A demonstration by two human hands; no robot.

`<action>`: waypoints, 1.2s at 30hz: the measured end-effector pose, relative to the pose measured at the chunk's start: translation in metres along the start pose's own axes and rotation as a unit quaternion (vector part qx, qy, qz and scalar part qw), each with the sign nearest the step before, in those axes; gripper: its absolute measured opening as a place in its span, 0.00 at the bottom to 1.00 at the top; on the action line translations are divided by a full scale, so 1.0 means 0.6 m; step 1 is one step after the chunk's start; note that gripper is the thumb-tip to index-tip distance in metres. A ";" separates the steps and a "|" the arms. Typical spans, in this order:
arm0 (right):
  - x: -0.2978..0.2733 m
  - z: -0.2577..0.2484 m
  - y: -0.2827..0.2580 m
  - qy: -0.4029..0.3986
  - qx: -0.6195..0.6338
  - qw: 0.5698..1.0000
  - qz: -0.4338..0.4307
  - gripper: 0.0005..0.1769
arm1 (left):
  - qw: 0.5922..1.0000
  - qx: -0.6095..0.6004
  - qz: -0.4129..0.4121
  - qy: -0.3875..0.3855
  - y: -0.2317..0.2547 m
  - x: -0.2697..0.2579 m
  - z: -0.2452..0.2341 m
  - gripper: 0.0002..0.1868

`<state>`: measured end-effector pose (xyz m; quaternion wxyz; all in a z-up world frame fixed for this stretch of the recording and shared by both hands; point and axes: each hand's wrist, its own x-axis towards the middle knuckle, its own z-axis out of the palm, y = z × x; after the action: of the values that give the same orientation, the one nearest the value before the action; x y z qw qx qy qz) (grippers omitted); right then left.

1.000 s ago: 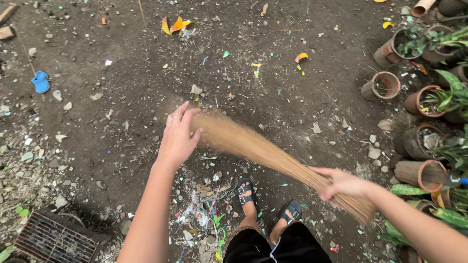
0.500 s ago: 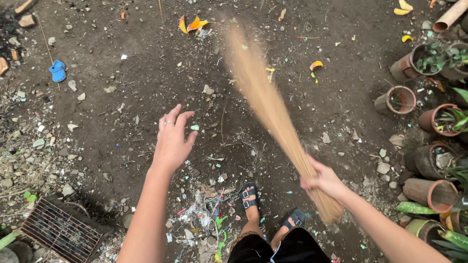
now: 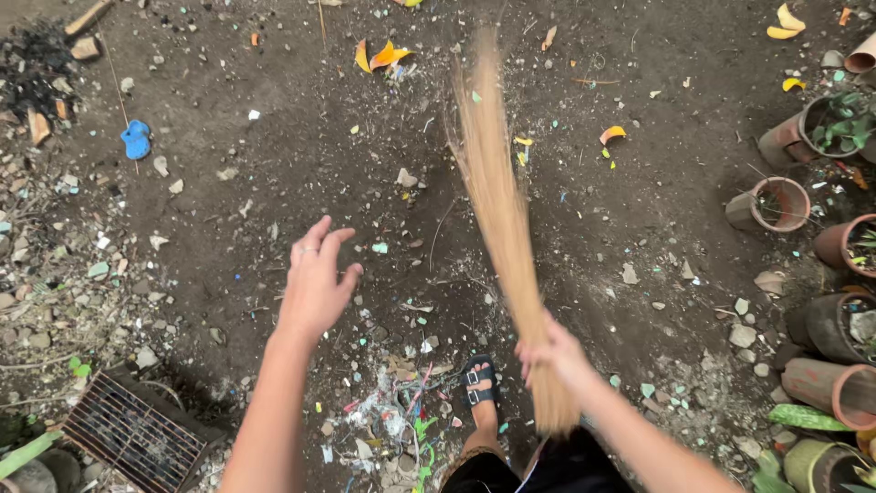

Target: The person sweeps an outdoor dirt ground area using a stick broom, gathering leaves and various debris into piles.

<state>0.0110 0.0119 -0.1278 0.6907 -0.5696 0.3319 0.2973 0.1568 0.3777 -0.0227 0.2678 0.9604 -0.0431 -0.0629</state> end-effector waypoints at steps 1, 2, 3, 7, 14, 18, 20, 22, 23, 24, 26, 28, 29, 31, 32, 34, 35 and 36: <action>-0.026 0.017 0.016 0.013 -0.003 0.999 0.037 0.55 | 1.000 0.003 -0.005 -0.005 0.001 0.000 0.006 0.29; -0.032 0.031 0.024 -0.012 0.044 0.997 0.064 0.51 | 1.000 0.006 -0.011 -0.011 0.004 0.002 0.012 0.29; -0.031 0.038 0.032 -0.038 0.088 0.991 0.091 0.47 | 1.000 0.001 -0.005 -0.014 0.008 0.007 0.018 0.29; 0.070 0.015 0.028 -0.175 0.209 0.960 0.070 0.27 | 0.999 -0.009 0.013 -0.032 0.029 0.025 0.026 0.27; 0.006 0.053 0.042 -0.081 0.169 0.982 -0.012 0.25 | 1.000 -0.024 -0.008 -0.010 0.040 0.039 0.020 0.29; -0.095 0.058 0.027 -0.011 0.150 0.959 0.239 0.41 | 0.996 -0.085 -0.008 0.008 0.050 0.038 0.065 0.32; -0.081 0.013 0.002 -0.079 0.139 0.963 0.218 0.36 | 0.991 -0.129 0.013 0.039 0.061 0.040 0.090 0.33; -0.051 -0.053 -0.018 -0.078 0.067 0.975 0.196 0.28 | 0.991 -0.128 -0.015 0.020 0.078 0.039 0.113 0.33; -0.025 -0.094 -0.036 -0.042 0.002 0.982 0.183 0.25 | 0.992 -0.125 -0.029 0.009 0.086 0.039 0.120 0.34; 0.005 -0.132 -0.054 -0.040 0.013 0.982 0.185 0.23 | 0.991 -0.133 -0.028 0.007 0.092 0.039 0.124 0.34; 0.056 -0.204 -0.081 -0.024 0.083 0.979 0.187 0.20 | 0.988 -0.151 -0.026 0.000 0.103 0.039 0.131 0.34; 0.099 -0.258 -0.123 0.020 0.082 0.985 0.149 0.26 | 0.986 -0.168 0.002 0.019 0.109 0.043 0.135 0.33; 0.109 -0.268 -0.136 0.055 0.027 0.992 0.115 0.31 | 0.984 -0.177 0.014 0.027 0.108 0.038 0.140 0.33; 0.087 -0.266 -0.140 0.091 -0.059 0.992 0.060 0.41 | 0.980 -0.190 0.024 0.051 0.108 0.031 0.163 0.32; 0.067 -0.259 -0.144 0.110 -0.101 0.988 0.033 0.46 | 0.978 -0.197 0.030 0.062 0.108 0.026 0.180 0.31; 0.008 -0.233 -0.137 0.094 -0.186 0.978 0.005 0.49 | 0.966 -0.253 -0.039 0.031 0.115 0.010 0.226 0.31; -0.024 -0.219 -0.130 0.087 -0.228 0.970 -0.010 0.51 | 0.957 -0.280 -0.073 0.015 0.120 -0.001 0.251 0.31; -0.058 -0.208 -0.120 0.072 -0.217 0.973 0.030 0.52 | 0.955 -0.286 -0.085 0.007 0.124 -0.014 0.276 0.32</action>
<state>0.0316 -0.1245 -0.0740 0.5157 -0.7158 0.3245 0.3411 0.1208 0.2310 -0.1238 0.5248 0.8444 0.0605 -0.0887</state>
